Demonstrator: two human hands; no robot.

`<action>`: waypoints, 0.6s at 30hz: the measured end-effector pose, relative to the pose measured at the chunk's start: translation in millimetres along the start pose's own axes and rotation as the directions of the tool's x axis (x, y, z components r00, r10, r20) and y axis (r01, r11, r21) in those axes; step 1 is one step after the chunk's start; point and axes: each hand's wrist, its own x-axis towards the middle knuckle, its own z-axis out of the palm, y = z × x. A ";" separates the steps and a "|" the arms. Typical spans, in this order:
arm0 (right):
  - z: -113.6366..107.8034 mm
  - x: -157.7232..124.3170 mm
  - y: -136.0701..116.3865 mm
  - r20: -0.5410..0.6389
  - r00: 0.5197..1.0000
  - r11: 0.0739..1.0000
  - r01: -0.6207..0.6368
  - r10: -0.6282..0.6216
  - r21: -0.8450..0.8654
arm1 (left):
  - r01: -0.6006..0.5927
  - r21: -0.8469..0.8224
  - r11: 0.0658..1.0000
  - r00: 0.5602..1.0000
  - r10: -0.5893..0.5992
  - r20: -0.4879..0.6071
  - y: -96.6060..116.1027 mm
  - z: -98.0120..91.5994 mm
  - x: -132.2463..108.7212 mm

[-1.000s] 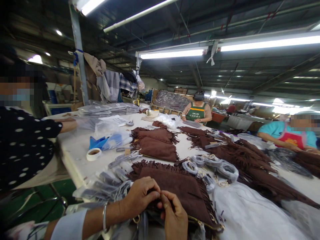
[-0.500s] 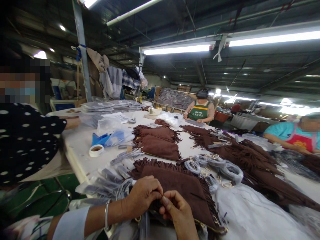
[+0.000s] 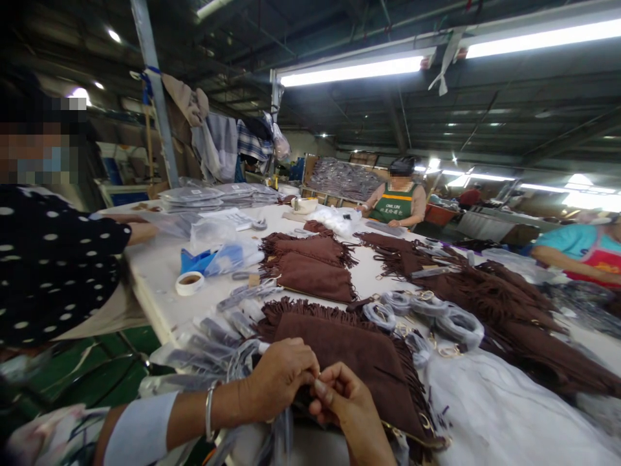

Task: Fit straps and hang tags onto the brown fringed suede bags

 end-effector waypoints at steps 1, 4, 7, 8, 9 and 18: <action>1.1 0.0 0.2 -0.015 1.000 1.000 0.004 -0.005 -0.005 | 0.003 0.004 1.000 1.000 -0.003 0.008 0.9 -0.6 1.2; 5.0 -2.5 -0.5 -0.066 0.997 0.999 0.025 -0.027 -0.032 | 0.002 -0.028 1.000 0.999 0.000 0.039 2.0 -9.3 3.5; 6.8 -8.2 -0.2 -0.093 0.993 0.996 0.076 -0.079 -0.041 | -0.002 -0.133 0.991 1.000 -0.002 -0.028 -5.4 -30.4 -3.9; 6.6 -10.6 0.5 -0.106 0.989 0.994 0.098 -0.102 -0.040 | 0.019 -0.145 0.989 0.997 -0.029 -0.069 -10.6 -38.8 -9.5; 6.1 -13.3 1.4 -0.122 0.985 0.992 0.121 -0.125 -0.043 | 0.052 -0.137 0.989 0.993 -0.065 -0.095 -16.8 -47.2 -16.5; 22.0 -60.9 37.0 -0.351 0.753 0.760 0.289 -0.556 -0.583 | 0.190 0.153 0.970 0.947 -0.222 0.231 -13.9 -92.0 -58.1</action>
